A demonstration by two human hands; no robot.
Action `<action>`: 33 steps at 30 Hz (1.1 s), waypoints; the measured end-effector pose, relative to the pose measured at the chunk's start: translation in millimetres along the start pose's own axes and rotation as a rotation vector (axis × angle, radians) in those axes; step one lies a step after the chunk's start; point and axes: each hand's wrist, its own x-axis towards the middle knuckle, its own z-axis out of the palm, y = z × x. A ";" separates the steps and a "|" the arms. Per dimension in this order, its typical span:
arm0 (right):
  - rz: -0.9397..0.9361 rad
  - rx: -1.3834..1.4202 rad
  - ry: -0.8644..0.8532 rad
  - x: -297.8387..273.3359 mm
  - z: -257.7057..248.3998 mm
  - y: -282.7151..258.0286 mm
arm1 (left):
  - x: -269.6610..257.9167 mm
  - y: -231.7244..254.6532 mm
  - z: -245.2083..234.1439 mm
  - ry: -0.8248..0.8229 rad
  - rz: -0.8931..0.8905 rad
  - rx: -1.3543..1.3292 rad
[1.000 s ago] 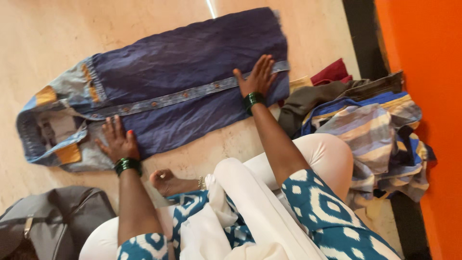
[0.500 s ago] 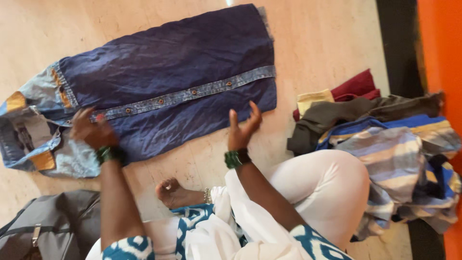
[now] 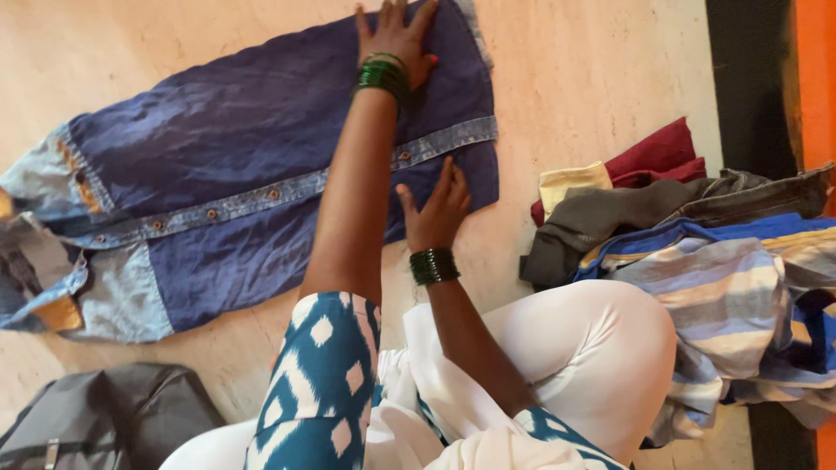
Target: The person smooths out a shirt on the floor, folds the bottom half upward, and then continues folding the garment into a square shape by hand.
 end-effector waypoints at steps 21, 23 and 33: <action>-0.034 -0.186 0.033 25.6 14.5 -15.6 | -20.1 -47.7 -6.0 0.056 0.867 0.302; -0.006 -0.157 0.023 22.9 18.7 -11.5 | -21.4 -50.5 -6.4 0.047 0.850 0.266; 0.065 0.098 0.068 35.1 9.0 -9.3 | -28.4 -43.4 -5.8 0.240 0.901 0.399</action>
